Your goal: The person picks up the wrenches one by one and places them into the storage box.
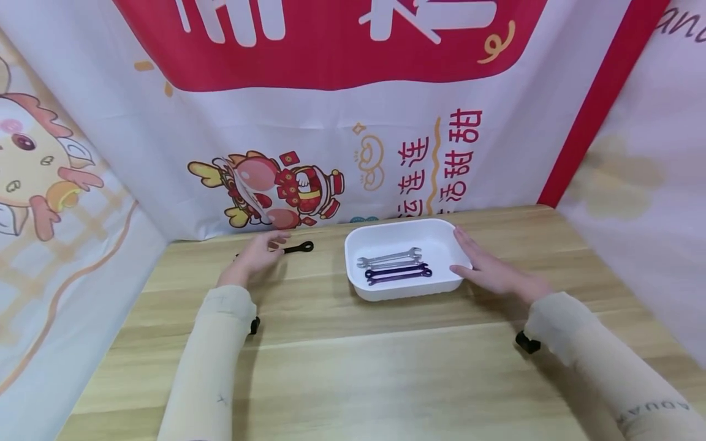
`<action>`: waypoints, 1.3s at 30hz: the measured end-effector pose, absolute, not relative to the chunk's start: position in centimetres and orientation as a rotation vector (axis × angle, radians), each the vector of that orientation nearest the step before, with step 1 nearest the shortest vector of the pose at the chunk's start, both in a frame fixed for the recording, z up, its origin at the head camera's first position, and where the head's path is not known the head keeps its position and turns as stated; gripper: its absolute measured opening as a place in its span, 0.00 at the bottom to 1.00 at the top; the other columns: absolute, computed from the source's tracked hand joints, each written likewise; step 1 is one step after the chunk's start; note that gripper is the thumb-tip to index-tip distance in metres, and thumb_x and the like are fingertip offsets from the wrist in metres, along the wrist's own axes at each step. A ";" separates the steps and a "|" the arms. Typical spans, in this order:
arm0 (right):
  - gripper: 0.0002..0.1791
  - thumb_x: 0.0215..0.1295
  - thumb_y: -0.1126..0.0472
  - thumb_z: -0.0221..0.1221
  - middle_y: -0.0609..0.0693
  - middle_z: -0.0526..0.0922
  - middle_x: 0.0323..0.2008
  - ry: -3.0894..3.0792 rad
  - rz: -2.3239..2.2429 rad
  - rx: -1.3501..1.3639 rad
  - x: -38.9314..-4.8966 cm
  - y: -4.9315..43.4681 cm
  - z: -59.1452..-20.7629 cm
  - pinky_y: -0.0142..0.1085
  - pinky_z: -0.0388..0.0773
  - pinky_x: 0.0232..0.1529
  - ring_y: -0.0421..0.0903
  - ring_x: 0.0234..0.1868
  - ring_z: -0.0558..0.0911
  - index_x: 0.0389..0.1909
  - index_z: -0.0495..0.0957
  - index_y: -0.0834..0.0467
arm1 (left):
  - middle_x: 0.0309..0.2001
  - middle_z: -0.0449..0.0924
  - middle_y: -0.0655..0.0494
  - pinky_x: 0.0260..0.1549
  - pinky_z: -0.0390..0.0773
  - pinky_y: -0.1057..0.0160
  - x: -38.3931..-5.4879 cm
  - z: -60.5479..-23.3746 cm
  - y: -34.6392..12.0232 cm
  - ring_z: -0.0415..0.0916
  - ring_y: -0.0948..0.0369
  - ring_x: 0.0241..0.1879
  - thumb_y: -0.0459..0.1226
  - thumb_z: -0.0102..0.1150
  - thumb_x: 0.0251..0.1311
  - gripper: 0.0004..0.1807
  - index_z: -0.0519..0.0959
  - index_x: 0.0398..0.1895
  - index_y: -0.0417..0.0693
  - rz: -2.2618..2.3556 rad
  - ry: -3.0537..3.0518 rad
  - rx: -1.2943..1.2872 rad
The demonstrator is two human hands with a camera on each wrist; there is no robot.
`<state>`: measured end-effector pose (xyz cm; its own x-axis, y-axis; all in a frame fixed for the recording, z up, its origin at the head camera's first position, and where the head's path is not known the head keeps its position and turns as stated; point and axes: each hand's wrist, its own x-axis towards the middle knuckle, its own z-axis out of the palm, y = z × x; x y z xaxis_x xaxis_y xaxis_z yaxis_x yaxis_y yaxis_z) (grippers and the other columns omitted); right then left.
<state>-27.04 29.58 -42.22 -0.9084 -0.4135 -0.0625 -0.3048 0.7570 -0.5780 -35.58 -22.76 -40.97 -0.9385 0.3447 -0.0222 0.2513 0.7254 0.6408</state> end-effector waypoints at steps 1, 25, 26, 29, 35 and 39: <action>0.50 0.79 0.46 0.52 0.55 0.26 0.81 2.764 -0.867 -0.562 -26.9 29.5 -42.4 0.61 0.39 0.75 0.62 0.80 0.34 0.82 0.27 0.57 | 0.65 0.72 0.34 0.65 0.66 0.38 -35.5 -41.2 -22.8 0.69 0.38 0.65 0.30 0.50 0.72 0.25 0.70 0.72 0.39 0.993 2.792 0.474; 0.49 0.79 0.48 0.51 0.53 0.25 0.81 2.748 -0.892 -0.548 -27.2 29.3 -41.9 0.61 0.40 0.75 0.61 0.80 0.33 0.82 0.27 0.55 | 0.63 0.74 0.32 0.68 0.63 0.40 -36.6 -42.4 -24.7 0.68 0.38 0.66 0.32 0.53 0.71 0.23 0.74 0.68 0.35 0.899 2.799 0.416; 0.49 0.79 0.48 0.51 0.53 0.24 0.81 2.748 -0.889 -0.548 -27.2 29.3 -41.9 0.61 0.40 0.75 0.61 0.80 0.33 0.82 0.26 0.55 | 0.64 0.74 0.33 0.68 0.62 0.40 -36.5 -42.3 -24.7 0.67 0.39 0.67 0.32 0.53 0.71 0.23 0.74 0.68 0.35 0.878 2.802 0.407; 0.49 0.79 0.49 0.51 0.52 0.24 0.81 2.741 -0.890 -0.541 -27.2 29.3 -41.7 0.61 0.39 0.75 0.61 0.80 0.33 0.82 0.26 0.55 | 0.67 0.72 0.34 0.69 0.62 0.40 -36.5 -42.3 -24.7 0.65 0.40 0.68 0.32 0.53 0.71 0.22 0.76 0.67 0.36 0.842 2.801 0.385; 0.49 0.79 0.48 0.51 0.51 0.24 0.81 2.734 -0.877 -0.515 -27.0 29.3 -41.6 0.62 0.39 0.75 0.59 0.80 0.32 0.82 0.26 0.54 | 0.64 0.75 0.35 0.65 0.66 0.42 -36.6 -42.2 -24.4 0.69 0.44 0.64 0.32 0.54 0.71 0.20 0.79 0.64 0.38 0.816 2.793 0.356; 0.49 0.79 0.47 0.51 0.51 0.23 0.81 2.733 -0.867 -0.507 -27.1 29.5 -42.0 0.61 0.39 0.75 0.59 0.80 0.32 0.82 0.25 0.53 | 0.61 0.77 0.35 0.64 0.68 0.42 -36.6 -42.3 -24.3 0.72 0.43 0.62 0.31 0.55 0.69 0.20 0.80 0.62 0.38 0.809 2.791 0.376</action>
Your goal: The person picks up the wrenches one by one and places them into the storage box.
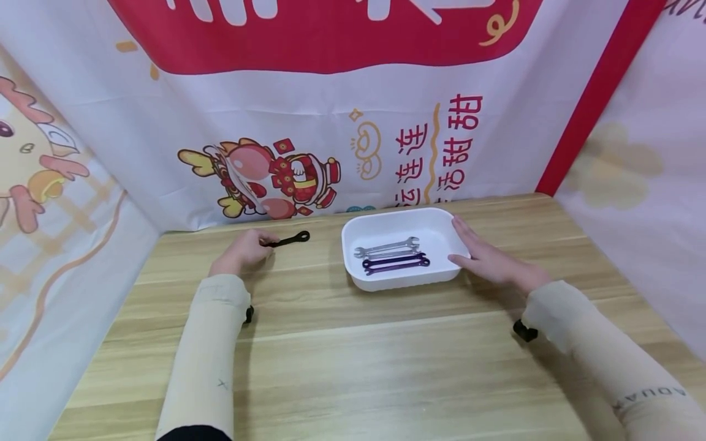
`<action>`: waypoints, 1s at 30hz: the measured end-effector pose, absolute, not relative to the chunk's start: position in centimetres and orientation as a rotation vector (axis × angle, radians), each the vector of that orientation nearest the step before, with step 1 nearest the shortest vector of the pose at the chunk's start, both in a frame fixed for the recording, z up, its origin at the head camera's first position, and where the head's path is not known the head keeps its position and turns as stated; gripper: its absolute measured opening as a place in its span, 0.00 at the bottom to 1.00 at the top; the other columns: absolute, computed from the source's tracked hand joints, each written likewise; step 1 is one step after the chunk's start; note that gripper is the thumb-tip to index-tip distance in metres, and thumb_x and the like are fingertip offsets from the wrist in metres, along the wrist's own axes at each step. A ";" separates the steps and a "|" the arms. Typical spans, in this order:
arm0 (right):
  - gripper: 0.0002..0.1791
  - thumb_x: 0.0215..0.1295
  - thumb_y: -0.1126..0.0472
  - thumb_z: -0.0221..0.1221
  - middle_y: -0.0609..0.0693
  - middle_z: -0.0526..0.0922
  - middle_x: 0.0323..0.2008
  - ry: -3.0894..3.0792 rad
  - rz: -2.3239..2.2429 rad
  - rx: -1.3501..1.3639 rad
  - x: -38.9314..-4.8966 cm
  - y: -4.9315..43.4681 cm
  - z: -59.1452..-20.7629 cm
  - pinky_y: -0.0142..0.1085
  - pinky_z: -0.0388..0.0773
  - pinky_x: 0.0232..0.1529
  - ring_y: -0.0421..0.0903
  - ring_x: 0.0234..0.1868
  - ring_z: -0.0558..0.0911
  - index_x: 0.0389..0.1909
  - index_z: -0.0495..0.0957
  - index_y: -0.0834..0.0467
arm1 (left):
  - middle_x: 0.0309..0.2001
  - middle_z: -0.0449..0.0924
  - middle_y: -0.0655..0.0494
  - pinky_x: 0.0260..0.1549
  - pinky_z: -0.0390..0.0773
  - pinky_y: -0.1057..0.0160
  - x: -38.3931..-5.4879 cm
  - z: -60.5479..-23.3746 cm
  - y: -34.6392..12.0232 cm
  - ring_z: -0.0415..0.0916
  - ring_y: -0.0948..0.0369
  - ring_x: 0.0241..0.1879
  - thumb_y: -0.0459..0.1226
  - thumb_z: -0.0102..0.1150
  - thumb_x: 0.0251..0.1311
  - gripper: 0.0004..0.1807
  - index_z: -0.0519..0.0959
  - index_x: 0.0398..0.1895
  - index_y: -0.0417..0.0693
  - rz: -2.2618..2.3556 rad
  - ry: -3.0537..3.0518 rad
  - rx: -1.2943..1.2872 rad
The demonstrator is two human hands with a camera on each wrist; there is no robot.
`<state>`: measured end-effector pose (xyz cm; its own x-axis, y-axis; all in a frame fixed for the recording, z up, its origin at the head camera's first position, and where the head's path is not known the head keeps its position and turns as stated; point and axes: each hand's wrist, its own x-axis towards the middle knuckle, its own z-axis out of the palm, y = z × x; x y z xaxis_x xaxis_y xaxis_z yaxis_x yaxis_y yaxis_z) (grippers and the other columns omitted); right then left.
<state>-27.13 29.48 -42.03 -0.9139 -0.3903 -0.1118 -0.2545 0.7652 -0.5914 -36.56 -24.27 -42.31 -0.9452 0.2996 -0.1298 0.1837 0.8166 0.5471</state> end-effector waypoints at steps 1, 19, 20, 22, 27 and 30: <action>0.49 0.79 0.47 0.50 0.50 0.23 0.81 2.734 -0.866 -0.505 -27.2 29.5 -42.1 0.61 0.40 0.75 0.59 0.80 0.32 0.82 0.25 0.53 | 0.61 0.78 0.34 0.64 0.68 0.41 -36.6 -42.3 -24.3 0.72 0.42 0.62 0.30 0.56 0.68 0.20 0.80 0.62 0.37 0.807 2.795 0.384; 0.49 0.80 0.48 0.51 0.51 0.23 0.81 2.739 -0.877 -0.513 -27.3 29.6 -42.3 0.61 0.39 0.75 0.59 0.80 0.32 0.82 0.25 0.54 | 0.50 0.82 0.37 0.59 0.72 0.42 -36.6 -42.3 -23.9 0.76 0.44 0.52 0.26 0.56 0.66 0.19 0.81 0.59 0.36 0.729 2.816 0.463; 0.49 0.80 0.48 0.51 0.51 0.23 0.81 2.739 -0.878 -0.514 -27.3 29.6 -42.3 0.61 0.39 0.75 0.59 0.80 0.32 0.82 0.25 0.54 | 0.50 0.82 0.38 0.58 0.72 0.42 -36.6 -42.3 -23.9 0.76 0.44 0.52 0.25 0.56 0.64 0.19 0.81 0.59 0.36 0.727 2.813 0.469; 0.49 0.80 0.48 0.51 0.51 0.23 0.81 2.742 -0.875 -0.513 -27.3 29.7 -42.3 0.61 0.39 0.75 0.59 0.80 0.32 0.82 0.25 0.54 | 0.50 0.82 0.38 0.58 0.73 0.42 -36.7 -42.3 -23.9 0.76 0.44 0.51 0.23 0.55 0.60 0.22 0.81 0.59 0.36 0.713 2.808 0.483; 0.49 0.80 0.48 0.51 0.51 0.23 0.81 2.740 -0.872 -0.511 -27.3 29.7 -42.2 0.61 0.39 0.75 0.59 0.80 0.32 0.82 0.26 0.54 | 0.46 0.82 0.39 0.54 0.74 0.43 -36.7 -42.3 -23.9 0.76 0.45 0.48 0.18 0.53 0.52 0.28 0.82 0.59 0.38 0.664 2.808 0.498; 0.49 0.79 0.48 0.51 0.51 0.23 0.81 2.737 -0.870 -0.508 -27.3 29.6 -42.2 0.61 0.39 0.75 0.59 0.80 0.32 0.82 0.26 0.54 | 0.44 0.81 0.40 0.52 0.75 0.44 -36.6 -42.3 -23.8 0.75 0.46 0.46 0.17 0.52 0.53 0.29 0.82 0.59 0.40 0.645 2.808 0.490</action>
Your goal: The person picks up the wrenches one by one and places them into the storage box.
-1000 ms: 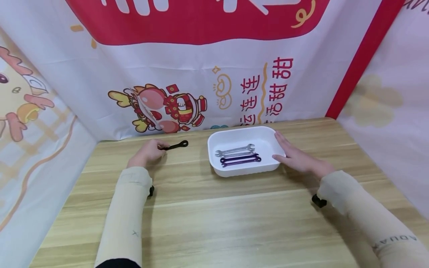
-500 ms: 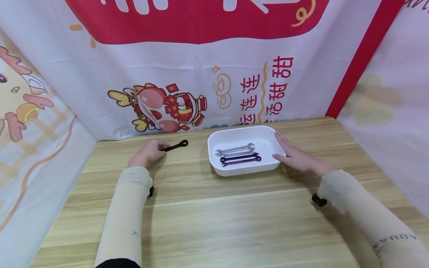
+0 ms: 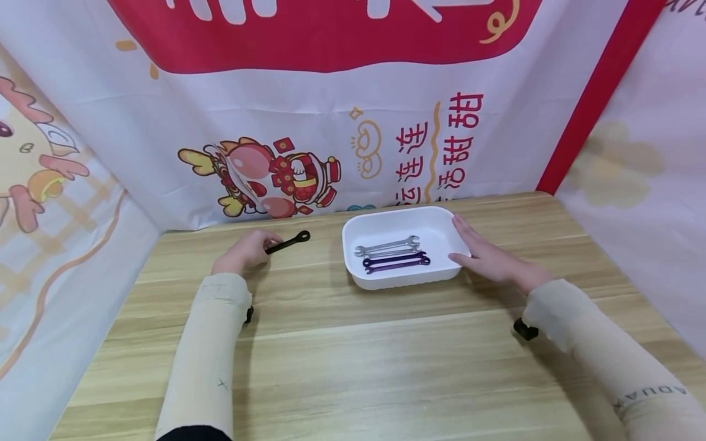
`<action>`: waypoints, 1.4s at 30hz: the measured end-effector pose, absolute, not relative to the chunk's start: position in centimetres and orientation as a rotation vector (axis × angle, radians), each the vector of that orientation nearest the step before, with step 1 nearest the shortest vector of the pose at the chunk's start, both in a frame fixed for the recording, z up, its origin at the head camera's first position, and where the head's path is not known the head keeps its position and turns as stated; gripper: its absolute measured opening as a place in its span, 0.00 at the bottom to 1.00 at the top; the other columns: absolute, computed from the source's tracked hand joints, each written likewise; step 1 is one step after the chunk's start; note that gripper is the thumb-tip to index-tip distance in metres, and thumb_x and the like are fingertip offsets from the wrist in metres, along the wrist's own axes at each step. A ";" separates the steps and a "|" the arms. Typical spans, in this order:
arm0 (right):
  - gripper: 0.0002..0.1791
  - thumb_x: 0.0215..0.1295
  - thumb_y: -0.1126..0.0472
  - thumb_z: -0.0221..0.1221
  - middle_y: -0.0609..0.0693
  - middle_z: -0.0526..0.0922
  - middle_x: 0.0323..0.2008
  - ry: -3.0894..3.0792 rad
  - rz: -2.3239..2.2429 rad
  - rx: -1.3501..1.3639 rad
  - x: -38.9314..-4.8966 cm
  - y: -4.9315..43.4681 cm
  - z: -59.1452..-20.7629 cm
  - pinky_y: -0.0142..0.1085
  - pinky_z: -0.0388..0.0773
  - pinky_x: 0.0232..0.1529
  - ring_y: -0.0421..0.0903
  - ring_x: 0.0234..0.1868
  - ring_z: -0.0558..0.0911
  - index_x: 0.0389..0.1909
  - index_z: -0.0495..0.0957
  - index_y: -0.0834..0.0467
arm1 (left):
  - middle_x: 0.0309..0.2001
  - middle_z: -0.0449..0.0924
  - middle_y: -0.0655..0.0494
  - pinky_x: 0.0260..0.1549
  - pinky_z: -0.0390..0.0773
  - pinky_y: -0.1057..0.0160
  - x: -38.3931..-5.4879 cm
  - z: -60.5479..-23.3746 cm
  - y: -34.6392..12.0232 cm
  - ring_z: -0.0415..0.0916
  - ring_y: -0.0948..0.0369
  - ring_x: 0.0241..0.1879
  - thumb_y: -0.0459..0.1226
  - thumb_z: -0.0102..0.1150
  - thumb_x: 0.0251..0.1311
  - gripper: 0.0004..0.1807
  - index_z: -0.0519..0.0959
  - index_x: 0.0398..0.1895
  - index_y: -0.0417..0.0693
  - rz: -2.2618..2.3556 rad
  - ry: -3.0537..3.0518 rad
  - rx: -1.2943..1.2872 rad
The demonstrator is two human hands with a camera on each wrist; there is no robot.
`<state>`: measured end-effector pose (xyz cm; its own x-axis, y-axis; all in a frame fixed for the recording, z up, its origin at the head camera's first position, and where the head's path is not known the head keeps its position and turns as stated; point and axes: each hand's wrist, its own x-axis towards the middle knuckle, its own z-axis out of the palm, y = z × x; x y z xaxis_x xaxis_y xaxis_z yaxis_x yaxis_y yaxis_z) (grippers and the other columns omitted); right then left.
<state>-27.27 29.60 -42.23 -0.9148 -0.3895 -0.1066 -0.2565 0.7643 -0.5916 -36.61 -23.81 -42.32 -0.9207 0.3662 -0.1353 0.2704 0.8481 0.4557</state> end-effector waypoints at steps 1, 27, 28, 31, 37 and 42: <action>0.49 0.79 0.48 0.51 0.51 0.24 0.81 2.736 -0.873 -0.510 -27.3 29.6 -42.3 0.61 0.39 0.75 0.59 0.80 0.32 0.82 0.26 0.54 | 0.44 0.81 0.40 0.52 0.74 0.45 -36.6 -42.3 -23.8 0.75 0.46 0.46 0.18 0.52 0.54 0.29 0.81 0.60 0.40 0.639 2.805 0.490; 0.48 0.80 0.49 0.50 0.50 0.23 0.81 2.742 -0.868 -0.520 -27.2 29.5 -42.2 0.61 0.39 0.75 0.60 0.80 0.33 0.82 0.26 0.55 | 0.47 0.78 0.37 0.50 0.74 0.44 -36.6 -41.8 -23.8 0.73 0.45 0.46 0.20 0.63 0.46 0.33 0.78 0.61 0.37 0.631 2.726 0.585; 0.48 0.80 0.48 0.50 0.50 0.23 0.81 2.741 -0.868 -0.519 -27.2 29.5 -42.2 0.61 0.39 0.75 0.60 0.80 0.33 0.82 0.26 0.54 | 0.47 0.78 0.38 0.50 0.74 0.45 -36.6 -41.8 -23.8 0.73 0.45 0.46 0.20 0.64 0.46 0.33 0.78 0.61 0.37 0.626 2.725 0.583; 0.49 0.80 0.48 0.51 0.50 0.23 0.81 2.738 -0.868 -0.518 -27.2 29.4 -42.1 0.61 0.39 0.75 0.60 0.80 0.33 0.82 0.26 0.54 | 0.47 0.78 0.38 0.50 0.75 0.45 -36.5 -41.7 -23.9 0.73 0.45 0.46 0.20 0.64 0.47 0.32 0.79 0.61 0.38 0.604 2.726 0.585; 0.48 0.80 0.48 0.50 0.50 0.23 0.81 2.736 -0.870 -0.524 -27.2 29.5 -42.1 0.61 0.39 0.75 0.60 0.80 0.33 0.82 0.26 0.54 | 0.48 0.79 0.36 0.52 0.74 0.43 -36.5 -41.6 -24.0 0.74 0.44 0.48 0.20 0.65 0.47 0.32 0.78 0.61 0.37 0.581 2.721 0.609; 0.48 0.80 0.48 0.50 0.50 0.23 0.81 2.741 -0.871 -0.528 -27.2 29.4 -42.0 0.61 0.39 0.75 0.59 0.80 0.33 0.82 0.26 0.55 | 0.48 0.78 0.36 0.51 0.74 0.43 -36.5 -41.6 -24.1 0.73 0.44 0.48 0.20 0.64 0.47 0.32 0.78 0.61 0.38 0.561 2.724 0.618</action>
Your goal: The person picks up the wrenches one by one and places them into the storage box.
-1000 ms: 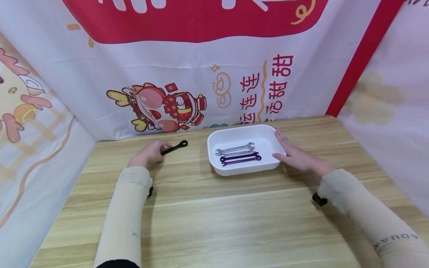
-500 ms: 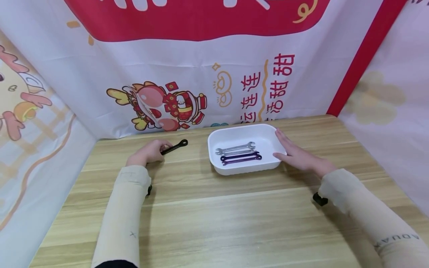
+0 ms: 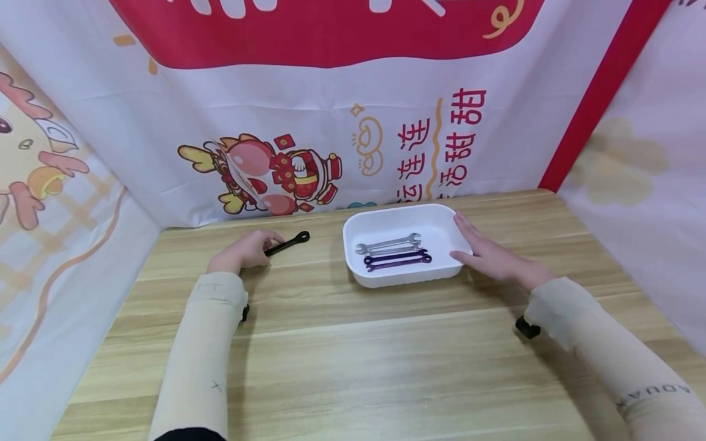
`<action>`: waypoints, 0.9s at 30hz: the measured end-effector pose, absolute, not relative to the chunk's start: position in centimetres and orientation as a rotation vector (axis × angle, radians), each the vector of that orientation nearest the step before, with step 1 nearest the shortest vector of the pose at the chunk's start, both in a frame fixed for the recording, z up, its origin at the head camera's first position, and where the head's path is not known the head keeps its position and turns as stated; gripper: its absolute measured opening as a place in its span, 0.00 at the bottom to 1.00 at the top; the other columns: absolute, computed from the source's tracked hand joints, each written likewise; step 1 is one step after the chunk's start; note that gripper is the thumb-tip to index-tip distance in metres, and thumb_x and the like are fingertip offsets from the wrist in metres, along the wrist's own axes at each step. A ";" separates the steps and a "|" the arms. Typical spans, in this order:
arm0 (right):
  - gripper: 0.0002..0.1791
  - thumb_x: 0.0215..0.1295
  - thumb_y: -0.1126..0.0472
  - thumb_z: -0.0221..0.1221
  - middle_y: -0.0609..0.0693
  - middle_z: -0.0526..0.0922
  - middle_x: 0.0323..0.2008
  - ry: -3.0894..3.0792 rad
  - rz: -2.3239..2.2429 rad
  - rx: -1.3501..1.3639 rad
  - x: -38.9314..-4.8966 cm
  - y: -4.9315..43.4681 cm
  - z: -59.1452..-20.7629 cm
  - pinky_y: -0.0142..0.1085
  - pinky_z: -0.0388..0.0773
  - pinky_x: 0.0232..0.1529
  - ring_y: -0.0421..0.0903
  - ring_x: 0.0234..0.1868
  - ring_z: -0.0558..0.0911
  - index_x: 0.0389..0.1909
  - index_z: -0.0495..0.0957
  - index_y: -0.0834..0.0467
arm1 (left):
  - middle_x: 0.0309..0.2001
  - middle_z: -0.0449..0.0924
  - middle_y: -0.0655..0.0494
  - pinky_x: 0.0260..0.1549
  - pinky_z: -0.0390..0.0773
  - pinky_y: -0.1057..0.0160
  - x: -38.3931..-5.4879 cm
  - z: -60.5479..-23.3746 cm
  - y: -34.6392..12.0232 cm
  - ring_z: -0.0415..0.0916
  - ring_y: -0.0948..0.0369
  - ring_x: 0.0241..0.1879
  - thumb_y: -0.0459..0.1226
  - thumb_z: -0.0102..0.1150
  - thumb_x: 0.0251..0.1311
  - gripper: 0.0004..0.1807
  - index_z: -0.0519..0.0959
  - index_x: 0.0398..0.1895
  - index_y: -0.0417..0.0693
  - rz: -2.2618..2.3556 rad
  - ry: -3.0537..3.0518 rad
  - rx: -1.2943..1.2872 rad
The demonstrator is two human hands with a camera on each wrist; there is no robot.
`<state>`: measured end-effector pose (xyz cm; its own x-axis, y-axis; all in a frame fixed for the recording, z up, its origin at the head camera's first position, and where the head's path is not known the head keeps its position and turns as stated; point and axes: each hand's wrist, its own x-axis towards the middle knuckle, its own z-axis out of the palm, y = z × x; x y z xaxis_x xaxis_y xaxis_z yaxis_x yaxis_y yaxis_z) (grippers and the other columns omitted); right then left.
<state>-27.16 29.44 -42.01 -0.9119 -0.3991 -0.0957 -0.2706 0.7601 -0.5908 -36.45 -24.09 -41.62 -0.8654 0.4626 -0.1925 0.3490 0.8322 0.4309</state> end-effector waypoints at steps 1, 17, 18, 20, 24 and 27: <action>0.48 0.80 0.48 0.50 0.50 0.23 0.81 2.742 -0.872 -0.529 -27.2 29.4 -42.0 0.61 0.39 0.75 0.59 0.80 0.33 0.82 0.26 0.55 | 0.48 0.78 0.37 0.51 0.74 0.43 -36.4 -41.6 -24.1 0.73 0.44 0.47 0.20 0.64 0.47 0.32 0.79 0.61 0.38 0.557 2.724 0.618; 0.49 0.79 0.50 0.51 0.51 0.23 0.81 2.740 -0.883 -0.556 -27.5 29.7 -42.3 0.61 0.39 0.75 0.60 0.80 0.32 0.81 0.26 0.56 | 0.44 0.78 0.40 0.48 0.74 0.47 -36.2 -41.4 -23.7 0.72 0.47 0.44 0.20 0.63 0.45 0.33 0.79 0.61 0.40 0.542 2.725 0.608; 0.49 0.79 0.50 0.51 0.51 0.23 0.81 2.741 -0.881 -0.557 -27.5 29.7 -42.3 0.61 0.39 0.75 0.60 0.80 0.32 0.81 0.26 0.56 | 0.44 0.78 0.40 0.48 0.74 0.47 -36.2 -41.4 -23.7 0.72 0.47 0.44 0.20 0.63 0.45 0.33 0.79 0.61 0.40 0.537 2.726 0.605; 0.49 0.79 0.50 0.51 0.52 0.23 0.81 2.741 -0.880 -0.557 -27.4 29.7 -42.3 0.61 0.39 0.75 0.60 0.80 0.32 0.82 0.26 0.56 | 0.43 0.78 0.40 0.48 0.74 0.47 -36.2 -41.4 -23.6 0.72 0.47 0.42 0.20 0.63 0.45 0.33 0.79 0.61 0.39 0.526 2.727 0.609; 0.48 0.80 0.50 0.51 0.51 0.23 0.81 2.740 -0.881 -0.554 -27.4 29.6 -42.3 0.61 0.39 0.75 0.60 0.80 0.32 0.82 0.26 0.56 | 0.43 0.79 0.40 0.48 0.74 0.46 -36.2 -41.5 -23.5 0.72 0.47 0.42 0.20 0.63 0.44 0.33 0.78 0.60 0.38 0.522 2.727 0.631; 0.48 0.80 0.49 0.51 0.51 0.23 0.81 2.737 -0.883 -0.550 -27.3 29.6 -42.3 0.61 0.39 0.75 0.59 0.80 0.32 0.82 0.26 0.56 | 0.44 0.79 0.40 0.51 0.74 0.44 -36.2 -41.8 -23.6 0.73 0.47 0.44 0.20 0.64 0.45 0.32 0.78 0.60 0.38 0.521 2.730 0.647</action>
<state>-27.34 29.63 -42.31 -0.9074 -0.4112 -0.0863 -0.2832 0.7503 -0.5973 -36.17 -23.55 -41.76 -0.8581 0.4766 -0.1911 0.3728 0.8342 0.4064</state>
